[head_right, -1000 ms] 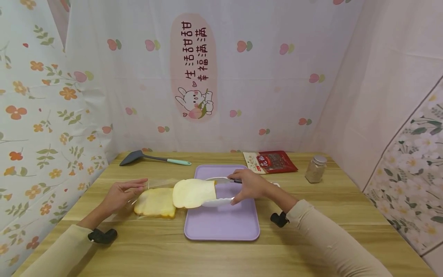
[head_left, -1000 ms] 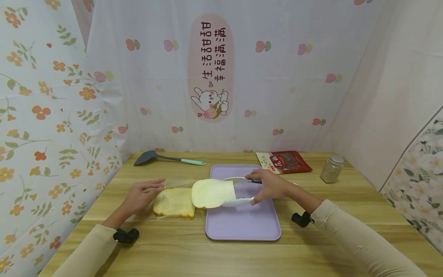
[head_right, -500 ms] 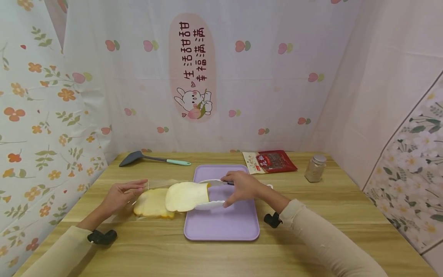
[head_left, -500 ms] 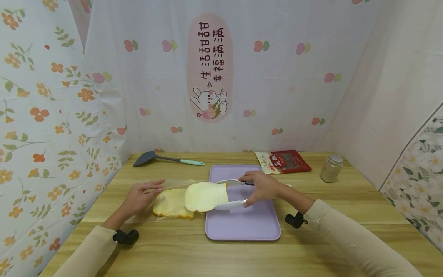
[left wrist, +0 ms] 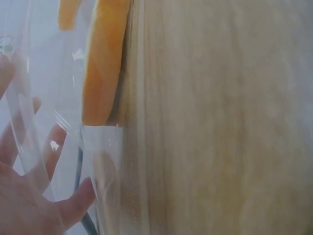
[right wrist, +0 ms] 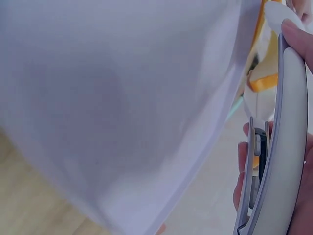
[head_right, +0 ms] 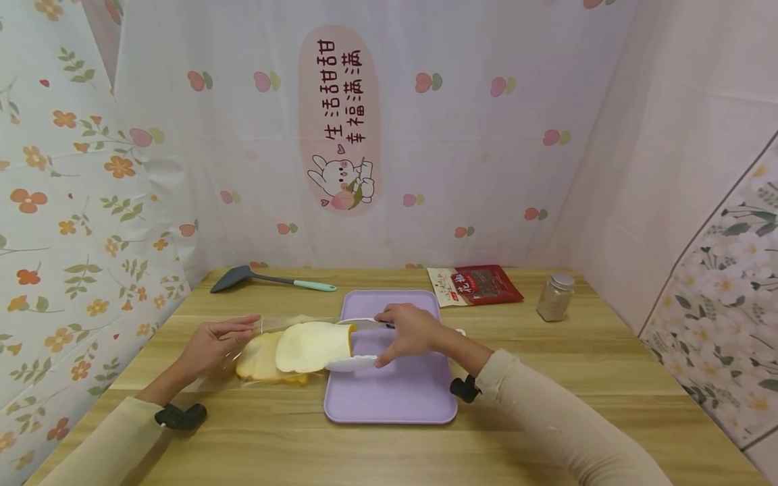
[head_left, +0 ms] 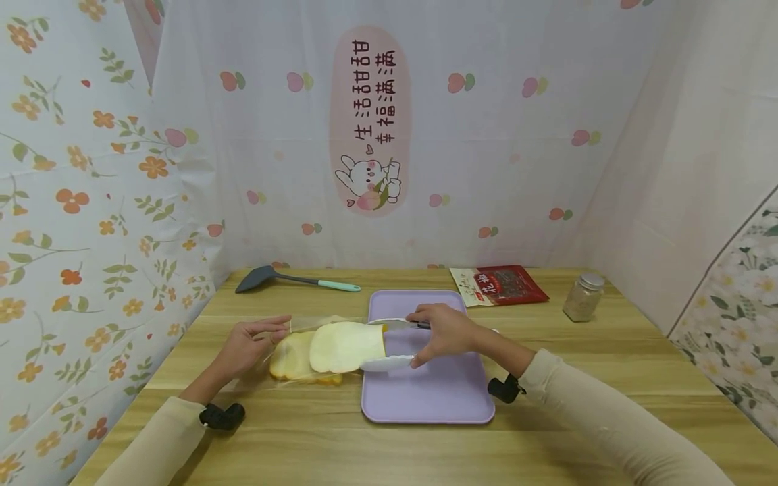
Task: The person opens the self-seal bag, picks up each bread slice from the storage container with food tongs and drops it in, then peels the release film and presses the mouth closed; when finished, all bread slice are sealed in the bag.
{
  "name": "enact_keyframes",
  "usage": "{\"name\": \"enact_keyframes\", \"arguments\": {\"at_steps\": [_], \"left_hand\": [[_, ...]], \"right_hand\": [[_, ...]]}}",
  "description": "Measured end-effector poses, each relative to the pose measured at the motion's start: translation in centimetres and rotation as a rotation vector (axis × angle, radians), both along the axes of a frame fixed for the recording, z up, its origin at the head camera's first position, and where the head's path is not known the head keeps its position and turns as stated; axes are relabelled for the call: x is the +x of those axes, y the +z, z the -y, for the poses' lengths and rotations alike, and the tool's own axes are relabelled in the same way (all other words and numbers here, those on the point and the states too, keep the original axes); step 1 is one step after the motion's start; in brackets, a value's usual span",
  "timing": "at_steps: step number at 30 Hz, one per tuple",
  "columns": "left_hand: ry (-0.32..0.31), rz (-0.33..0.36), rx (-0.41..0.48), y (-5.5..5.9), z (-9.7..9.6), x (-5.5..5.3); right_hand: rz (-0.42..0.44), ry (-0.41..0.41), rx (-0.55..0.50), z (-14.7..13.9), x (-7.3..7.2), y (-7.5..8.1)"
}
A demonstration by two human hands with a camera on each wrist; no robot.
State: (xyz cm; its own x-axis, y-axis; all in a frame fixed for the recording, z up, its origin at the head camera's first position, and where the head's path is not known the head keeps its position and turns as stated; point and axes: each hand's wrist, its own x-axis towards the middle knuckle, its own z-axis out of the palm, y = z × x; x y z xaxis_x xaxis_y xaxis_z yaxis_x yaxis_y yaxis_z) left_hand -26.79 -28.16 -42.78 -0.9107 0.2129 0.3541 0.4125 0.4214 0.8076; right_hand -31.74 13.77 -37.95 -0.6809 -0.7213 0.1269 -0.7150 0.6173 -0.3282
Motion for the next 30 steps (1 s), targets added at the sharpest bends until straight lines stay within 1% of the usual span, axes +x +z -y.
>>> {"name": "enact_keyframes", "arguments": {"at_steps": [9,15,22,30], "left_hand": [[-0.004,-0.007,-0.002,-0.1,0.0,0.0],[-0.004,-0.006,0.000,-0.1,0.1,0.0],[0.006,0.002,-0.002,0.0,0.0,0.1],[0.006,0.002,0.011,0.0,0.0,0.0]], "right_hand": [[0.021,-0.032,0.018,1.5,0.2,-0.1],[0.027,-0.022,0.004,2.6,0.0,-0.3],[0.025,-0.036,0.040,3.9,-0.1,-0.4],[0.049,-0.018,0.026,5.1,0.1,-0.2]]}}
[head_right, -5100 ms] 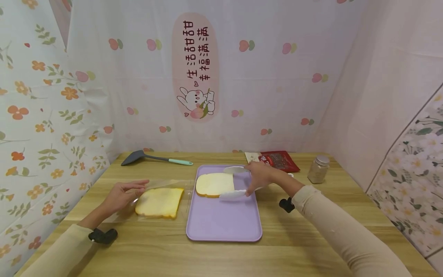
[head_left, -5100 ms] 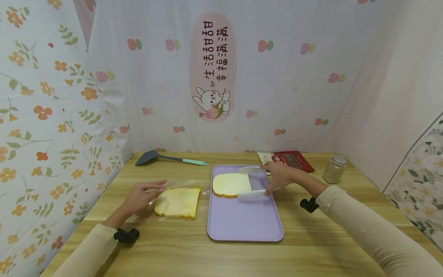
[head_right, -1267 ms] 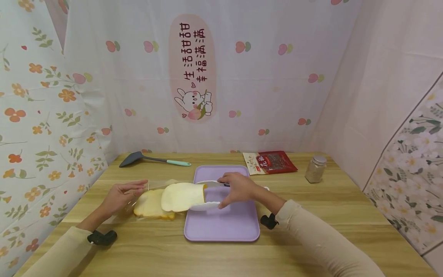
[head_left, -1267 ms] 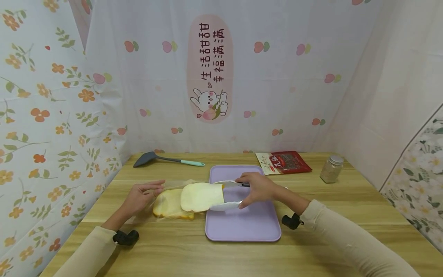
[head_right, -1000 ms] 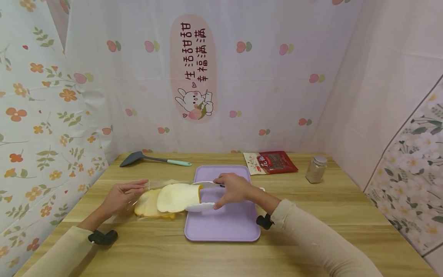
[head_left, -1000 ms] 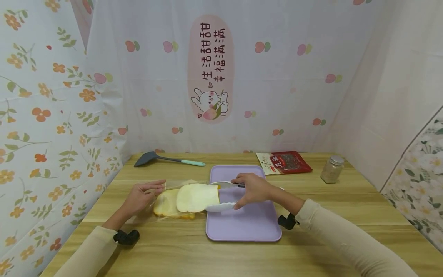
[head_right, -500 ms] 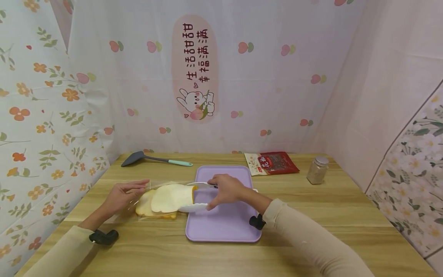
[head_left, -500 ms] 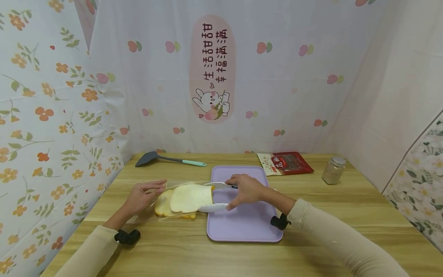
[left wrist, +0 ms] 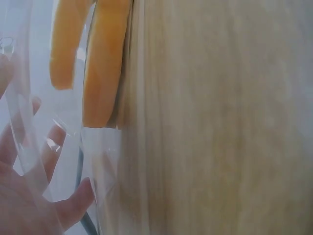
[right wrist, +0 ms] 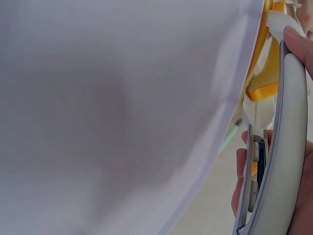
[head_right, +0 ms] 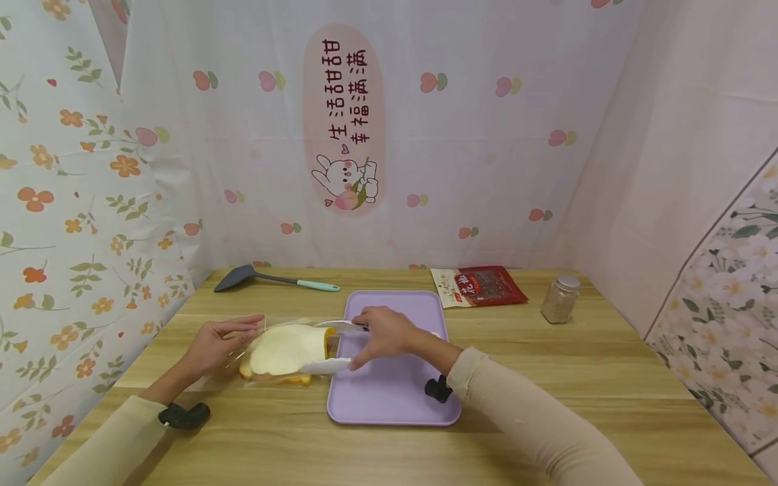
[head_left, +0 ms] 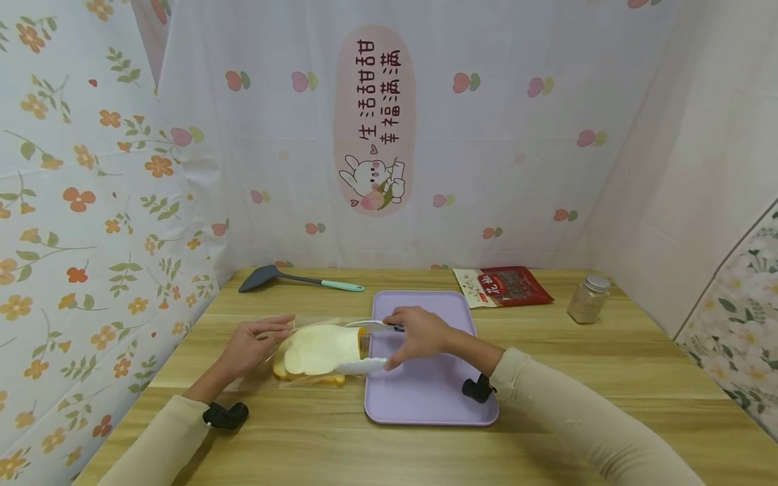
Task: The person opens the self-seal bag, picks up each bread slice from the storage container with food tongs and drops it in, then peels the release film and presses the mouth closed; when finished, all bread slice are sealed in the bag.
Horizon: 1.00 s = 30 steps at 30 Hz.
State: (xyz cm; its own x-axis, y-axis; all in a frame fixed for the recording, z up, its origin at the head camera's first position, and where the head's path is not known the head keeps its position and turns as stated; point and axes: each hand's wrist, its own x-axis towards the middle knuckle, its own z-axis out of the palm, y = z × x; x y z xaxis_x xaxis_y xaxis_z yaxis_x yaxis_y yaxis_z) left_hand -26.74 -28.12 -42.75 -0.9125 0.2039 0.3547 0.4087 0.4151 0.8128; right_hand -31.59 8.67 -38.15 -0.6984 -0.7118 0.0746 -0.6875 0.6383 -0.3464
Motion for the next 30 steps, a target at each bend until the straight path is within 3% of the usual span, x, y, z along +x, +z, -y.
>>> {"name": "enact_keyframes", "arguments": {"at_steps": [30], "left_hand": [[-0.029,-0.025,-0.012,-0.1,-0.1,-0.1]], "right_hand": [[-0.004,-0.025,0.047,1.6,0.1,-0.4]]}}
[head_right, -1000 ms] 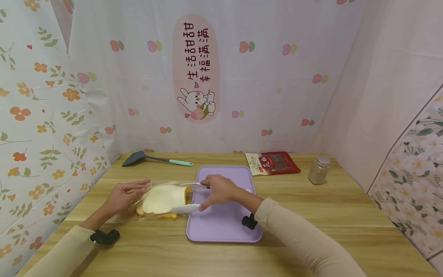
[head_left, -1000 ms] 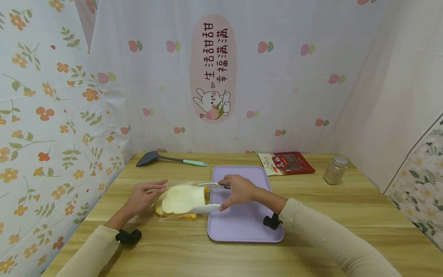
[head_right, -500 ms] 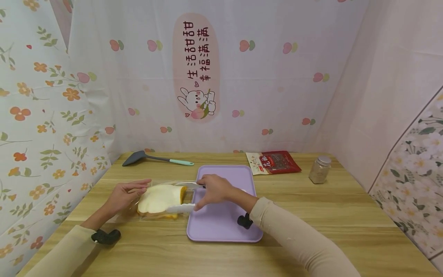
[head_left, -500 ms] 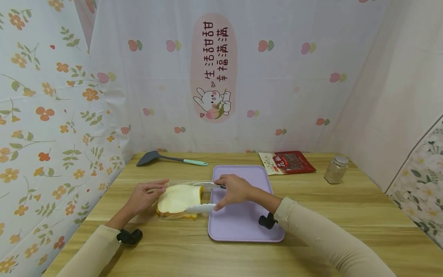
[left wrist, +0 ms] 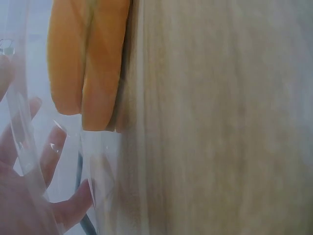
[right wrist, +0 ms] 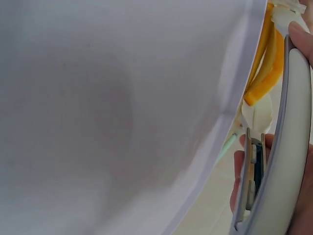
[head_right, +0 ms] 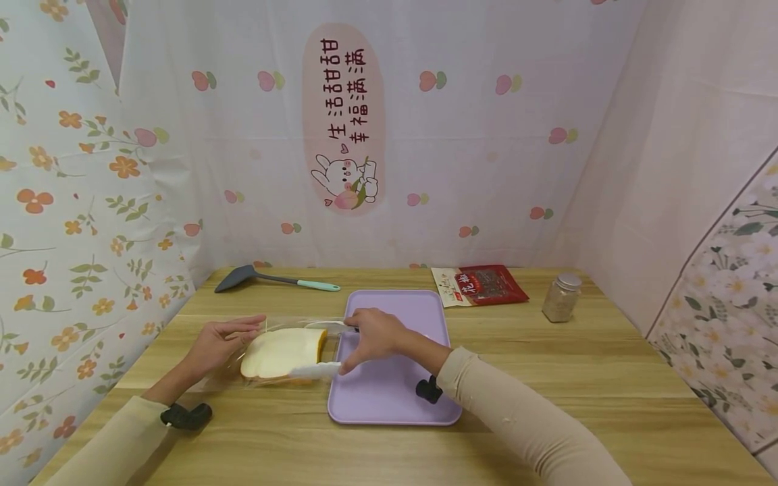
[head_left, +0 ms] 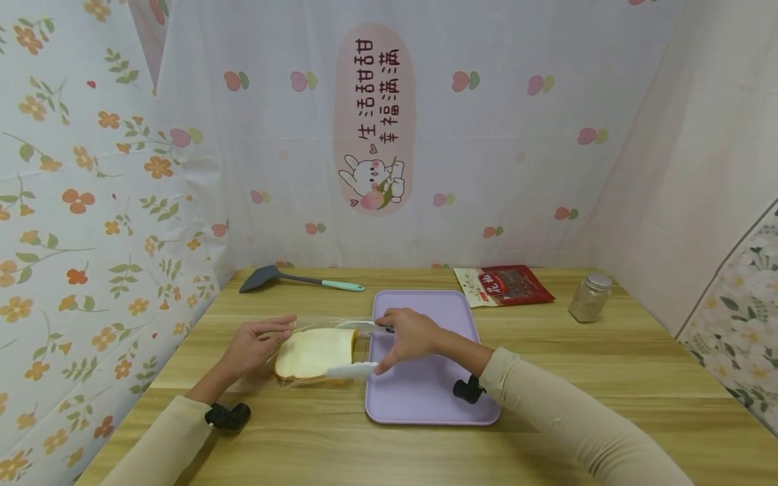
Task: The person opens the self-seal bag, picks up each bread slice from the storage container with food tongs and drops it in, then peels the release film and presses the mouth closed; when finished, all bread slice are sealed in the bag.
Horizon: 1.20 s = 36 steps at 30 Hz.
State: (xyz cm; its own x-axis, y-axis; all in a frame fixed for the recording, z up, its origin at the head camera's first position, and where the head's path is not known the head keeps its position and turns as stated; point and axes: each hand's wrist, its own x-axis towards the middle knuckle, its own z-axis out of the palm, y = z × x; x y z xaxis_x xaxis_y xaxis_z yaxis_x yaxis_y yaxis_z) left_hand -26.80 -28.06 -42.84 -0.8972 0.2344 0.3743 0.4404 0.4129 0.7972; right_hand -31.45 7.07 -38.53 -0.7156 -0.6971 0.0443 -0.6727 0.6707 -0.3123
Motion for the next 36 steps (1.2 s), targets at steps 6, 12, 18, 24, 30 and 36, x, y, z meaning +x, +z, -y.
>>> {"name": "enact_keyframes", "arguments": {"at_steps": [6,12,18,24,30,36], "left_hand": [[0.003,0.002,-0.003,0.1,0.0,0.1],[0.002,-0.008,-0.011,0.0,0.0,0.1],[0.015,-0.025,-0.031,0.0,-0.1,0.1],[0.015,-0.027,-0.024,0.1,-0.1,0.1],[-0.010,-0.015,0.009,0.0,-0.1,0.0],[-0.004,-0.008,0.013,-0.1,-0.1,0.0]], "right_hand": [[-0.002,-0.002,0.016,0.0,0.0,-0.4],[-0.031,-0.005,0.036,0.0,0.0,-0.5],[-0.037,0.016,0.017,-0.2,0.4,-0.2],[-0.074,0.032,0.003,-0.6,0.5,-0.2],[-0.087,0.050,-0.007,-0.9,0.6,-0.2],[-0.095,0.054,-0.020,-0.9,0.6,-0.3]]}}
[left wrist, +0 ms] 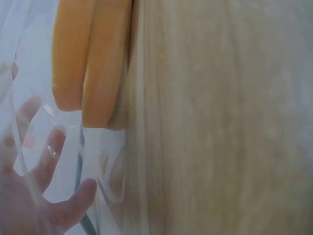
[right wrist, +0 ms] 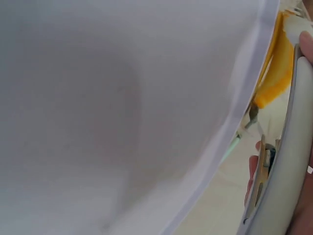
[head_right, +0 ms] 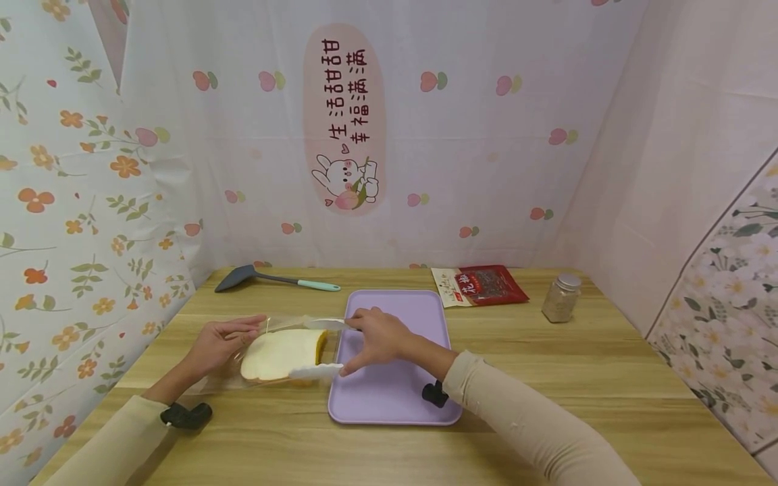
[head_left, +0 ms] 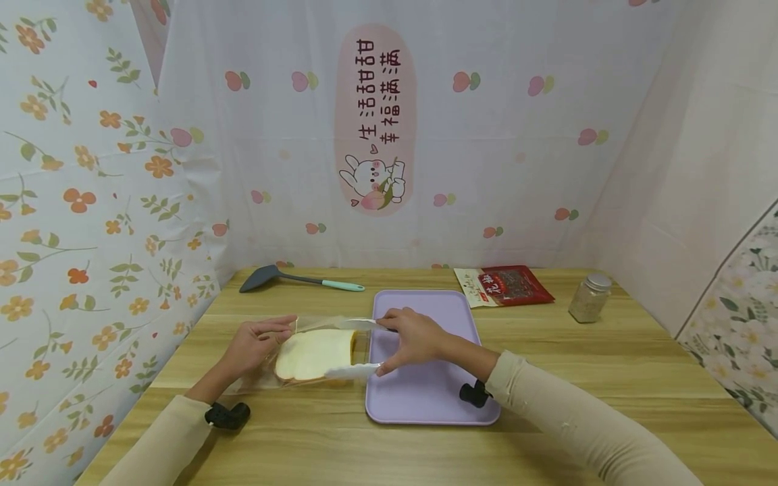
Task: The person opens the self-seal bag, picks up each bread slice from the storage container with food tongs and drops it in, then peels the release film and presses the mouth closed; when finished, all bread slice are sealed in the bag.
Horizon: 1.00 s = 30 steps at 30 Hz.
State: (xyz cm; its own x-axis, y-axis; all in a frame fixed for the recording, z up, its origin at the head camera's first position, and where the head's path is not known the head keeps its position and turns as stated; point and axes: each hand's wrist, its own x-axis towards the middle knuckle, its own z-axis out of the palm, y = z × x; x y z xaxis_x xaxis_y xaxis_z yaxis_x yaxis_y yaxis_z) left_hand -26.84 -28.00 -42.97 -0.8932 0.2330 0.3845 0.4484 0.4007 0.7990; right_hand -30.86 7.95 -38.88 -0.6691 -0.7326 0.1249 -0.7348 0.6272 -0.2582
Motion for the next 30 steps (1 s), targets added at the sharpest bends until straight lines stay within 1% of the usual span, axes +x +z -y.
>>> {"name": "enact_keyframes", "arguments": {"at_steps": [5,9,14,20,23,30], "left_hand": [[-0.002,0.019,0.011,-0.1,0.2,0.0],[-0.005,0.020,0.010,-0.1,0.1,0.0],[0.015,0.024,0.018,0.0,-0.1,0.1],[0.021,0.017,0.021,0.0,-0.1,0.1],[0.017,0.016,0.030,-0.1,0.0,0.0],[-0.022,0.000,0.059,-0.2,0.0,-0.1]], "right_hand": [[-0.009,-0.011,-0.052,0.3,0.0,-0.4],[0.000,-0.015,-0.091,0.7,0.1,-0.6],[0.016,-0.029,-0.104,1.2,0.4,-0.7],[0.003,-0.020,-0.120,1.6,0.8,-0.8],[0.011,-0.023,-0.104,1.6,0.9,-0.9],[0.005,-0.056,-0.023,1.1,0.9,-0.5]]}}
